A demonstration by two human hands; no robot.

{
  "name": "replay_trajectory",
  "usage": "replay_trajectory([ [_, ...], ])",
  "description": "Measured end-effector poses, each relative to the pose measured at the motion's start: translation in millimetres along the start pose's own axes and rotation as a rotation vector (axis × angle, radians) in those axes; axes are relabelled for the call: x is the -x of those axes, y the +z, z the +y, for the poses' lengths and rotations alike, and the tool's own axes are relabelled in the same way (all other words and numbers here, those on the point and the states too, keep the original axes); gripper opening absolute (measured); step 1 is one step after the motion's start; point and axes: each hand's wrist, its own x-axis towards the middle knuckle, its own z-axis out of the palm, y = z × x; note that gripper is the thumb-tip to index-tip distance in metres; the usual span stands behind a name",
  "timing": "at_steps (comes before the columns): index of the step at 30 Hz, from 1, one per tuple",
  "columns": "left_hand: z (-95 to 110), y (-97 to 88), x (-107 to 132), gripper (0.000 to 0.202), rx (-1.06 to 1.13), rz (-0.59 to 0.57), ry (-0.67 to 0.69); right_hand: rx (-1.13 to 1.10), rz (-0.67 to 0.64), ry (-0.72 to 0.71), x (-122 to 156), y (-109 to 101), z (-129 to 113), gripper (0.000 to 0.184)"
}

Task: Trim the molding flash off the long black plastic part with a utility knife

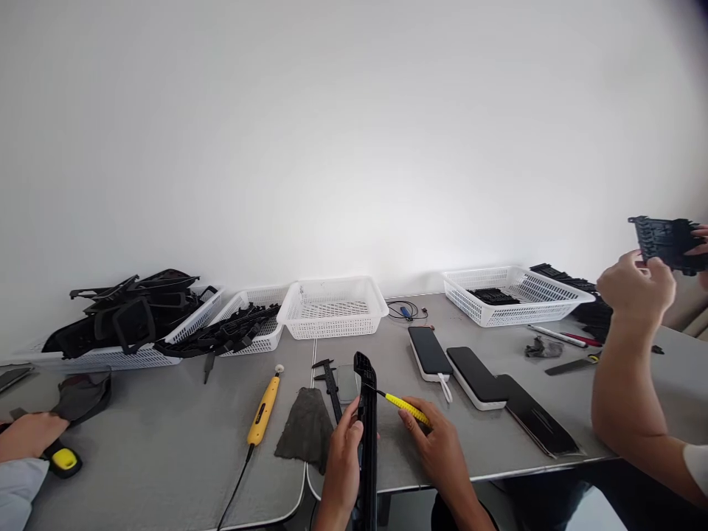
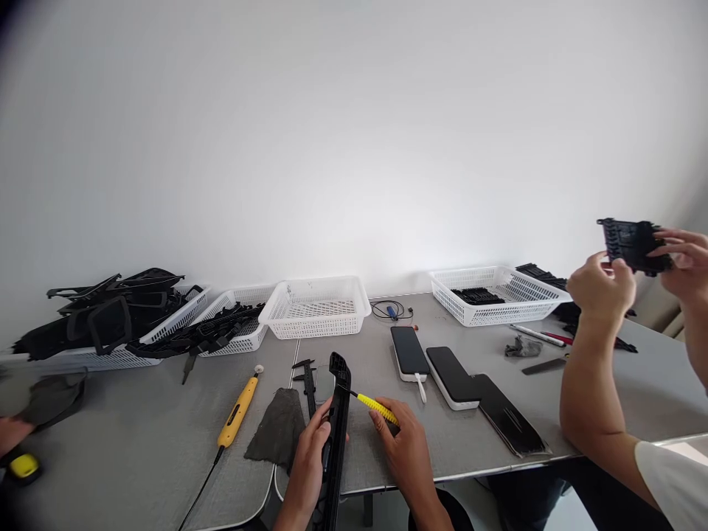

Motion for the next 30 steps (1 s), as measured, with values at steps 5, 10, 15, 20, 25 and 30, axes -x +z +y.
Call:
replay_trajectory([
  [5, -1, -0.1, -2, 0.07, -0.045, -0.018, 0.059, 0.016, 0.046, 0.02, -2, 0, 3, 0.051],
  [10, -4, 0.8, -3, 0.074, -0.029, 0.022, 0.053, 0.019, 0.046, 0.024, 1, -6, -1, 0.054],
  [15, -12, 1.2, -6, 0.075, 0.019, 0.112, 0.057, 0.004, -0.068, -0.014, 7, -9, -12, 0.05],
  [20, -12, 1.2, -6, 0.073, -0.041, 0.142, 0.07, 0.005, -0.132, -0.044, 8, -9, -20, 0.049],
  [25, -6, 3.3, -3, 0.074, -0.062, 0.132, 0.031, 0.029, -0.117, -0.026, 8, -8, -18, 0.049],
  [30, -8, 3.0, -4, 0.073, -0.053, 0.158, 0.061, 0.038, -0.067, -0.013, 10, -7, -17, 0.05],
])
